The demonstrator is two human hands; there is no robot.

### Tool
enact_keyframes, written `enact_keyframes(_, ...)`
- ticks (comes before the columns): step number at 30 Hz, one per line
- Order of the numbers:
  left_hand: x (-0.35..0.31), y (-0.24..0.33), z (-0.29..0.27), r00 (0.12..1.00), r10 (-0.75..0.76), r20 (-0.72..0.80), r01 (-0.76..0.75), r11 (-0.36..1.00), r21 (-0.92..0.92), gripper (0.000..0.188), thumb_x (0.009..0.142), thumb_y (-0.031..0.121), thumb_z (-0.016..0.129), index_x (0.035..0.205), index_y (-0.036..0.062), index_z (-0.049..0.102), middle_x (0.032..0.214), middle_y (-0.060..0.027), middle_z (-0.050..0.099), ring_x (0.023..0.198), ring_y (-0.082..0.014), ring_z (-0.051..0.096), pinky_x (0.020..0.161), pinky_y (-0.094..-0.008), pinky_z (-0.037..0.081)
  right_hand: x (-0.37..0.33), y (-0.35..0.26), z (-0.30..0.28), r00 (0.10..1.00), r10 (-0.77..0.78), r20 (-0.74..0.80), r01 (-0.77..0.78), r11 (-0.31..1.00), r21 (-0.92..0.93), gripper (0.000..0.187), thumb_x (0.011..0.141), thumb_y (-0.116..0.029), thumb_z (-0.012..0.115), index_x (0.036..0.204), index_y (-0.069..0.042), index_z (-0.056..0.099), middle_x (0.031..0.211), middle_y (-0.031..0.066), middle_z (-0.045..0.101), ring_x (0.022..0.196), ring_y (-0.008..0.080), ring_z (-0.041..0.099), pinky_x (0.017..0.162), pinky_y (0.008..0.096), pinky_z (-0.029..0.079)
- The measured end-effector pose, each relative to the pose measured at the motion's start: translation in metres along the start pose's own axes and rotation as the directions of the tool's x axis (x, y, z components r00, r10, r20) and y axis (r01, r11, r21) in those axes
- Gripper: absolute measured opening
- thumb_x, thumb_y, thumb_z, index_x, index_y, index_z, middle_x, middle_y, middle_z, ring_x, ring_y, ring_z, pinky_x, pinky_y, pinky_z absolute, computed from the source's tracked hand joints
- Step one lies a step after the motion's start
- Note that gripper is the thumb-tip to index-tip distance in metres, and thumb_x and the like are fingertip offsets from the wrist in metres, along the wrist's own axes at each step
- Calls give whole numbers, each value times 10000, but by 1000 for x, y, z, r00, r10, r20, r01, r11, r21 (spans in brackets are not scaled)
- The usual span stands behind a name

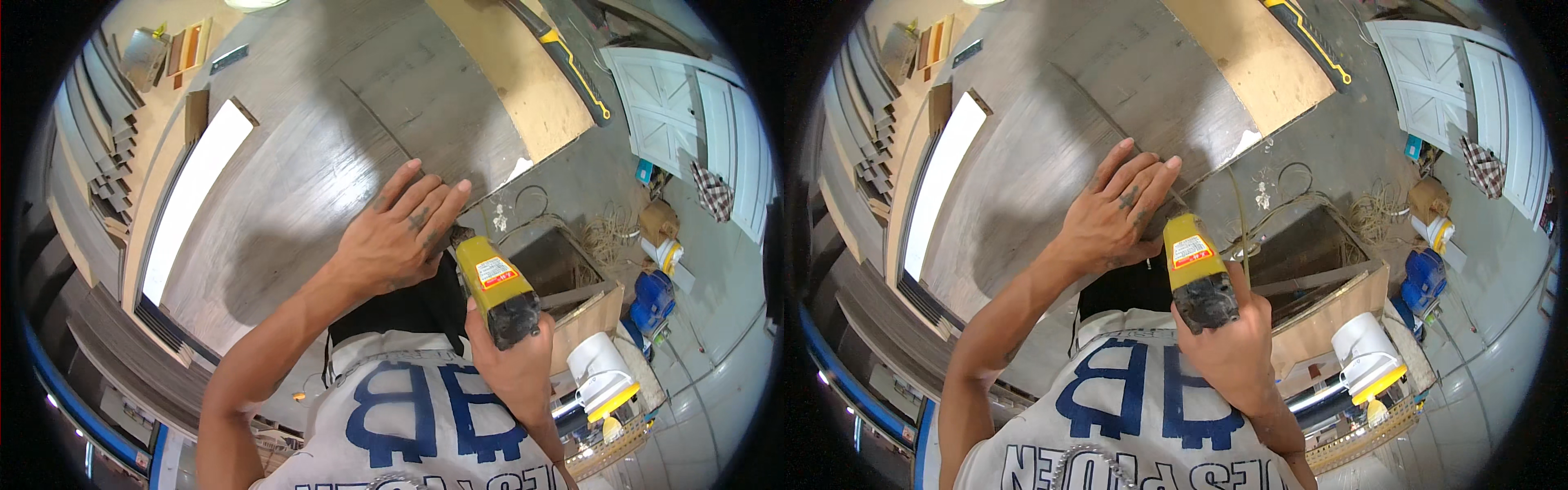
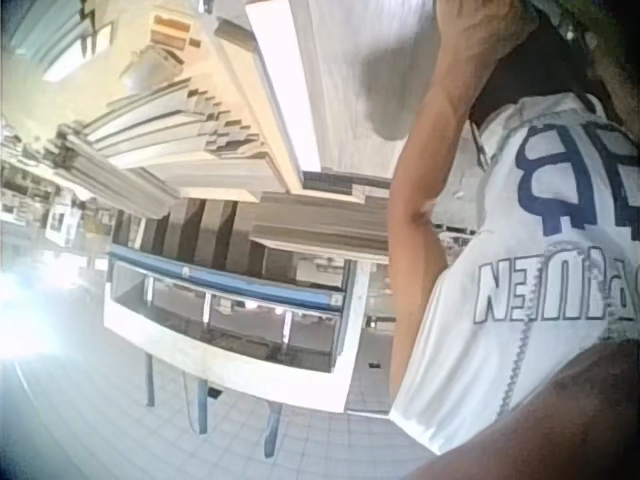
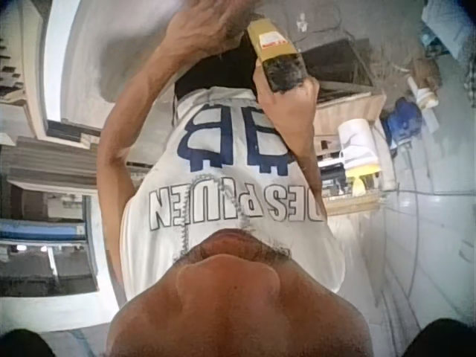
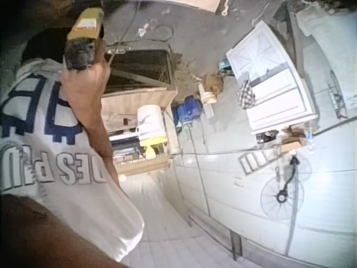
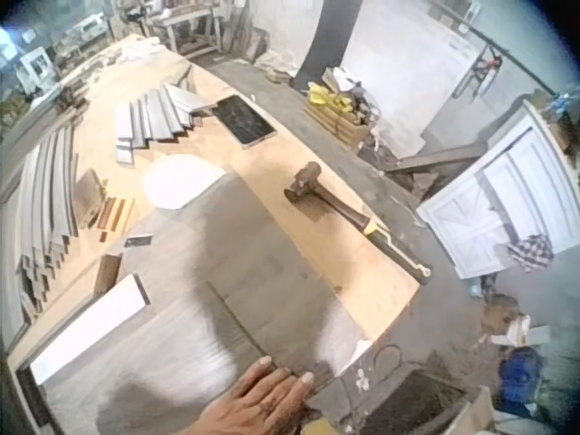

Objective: Assembling and nailing wooden cabinet door panels and frames using a pneumatic nail gun and adhesive.

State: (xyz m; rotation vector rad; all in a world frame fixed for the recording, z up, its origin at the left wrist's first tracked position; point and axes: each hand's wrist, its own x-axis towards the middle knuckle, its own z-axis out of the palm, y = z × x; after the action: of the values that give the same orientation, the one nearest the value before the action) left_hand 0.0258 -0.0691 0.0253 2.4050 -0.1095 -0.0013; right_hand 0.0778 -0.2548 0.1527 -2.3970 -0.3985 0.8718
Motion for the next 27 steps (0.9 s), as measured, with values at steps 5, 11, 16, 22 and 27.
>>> enact_keyframes(5, -55, 14, 8, 972, -217, -89, 219, 976, 13, 1102, 626, 248, 876, 1515, -62, 303, 1517, -285, 365, 1446, -456, 322, 1207, -597, 249, 1, 19, -9, 994, 106, -22, -103, 987, 122, 359, 814, -144, 819, 1099, 18, 672, 834, 137, 718, 765, 290, 724, 713, 352, 541)
enact_keyframes(11, -207, 31, 0, 853, -446, -273, 509, 828, 238, 1053, 677, 304, 863, 1498, -82, 330, 1564, -315, 321, 1468, -489, 295, 1187, -629, 250, -10, 29, -10, 987, -58, 152, 18, 967, 254, 395, 768, -85, 829, 1101, -1, 633, 895, 126, 712, 770, 206, 726, 703, 344, 554)
enact_keyframes(16, -244, 25, 15, 836, -428, -342, 520, 818, 248, 959, 685, 287, 837, 1463, -76, 411, 1528, -283, 411, 1446, -444, 372, 1193, -607, 269, -25, 7, 19, 883, -312, 351, 310, 949, 64, 506, 698, -2, 783, 1172, 14, 606, 942, 190, 699, 798, 372, 713, 701, 364, 562)
enact_keyframes(22, -247, 23, 17, 832, -432, -348, 502, 854, 140, 984, 677, 250, 866, 1484, -59, 395, 1552, -269, 392, 1463, -430, 356, 1200, -592, 269, -62, -20, 70, 867, -306, 393, 317, 948, 40, 535, 716, 6, 795, 1212, 22, 595, 945, 181, 702, 802, 338, 728, 710, 356, 570)
enact_keyframes(27, -244, 24, 17, 828, -437, -351, 490, 869, 75, 1016, 633, 230, 874, 1487, -56, 404, 1585, -250, 358, 1490, -395, 327, 1221, -565, 250, -85, -34, 94, 904, -249, 349, 273, 962, -20, 512, 748, -38, 810, 1212, 18, 602, 917, 170, 717, 821, 326, 741, 725, 354, 575)
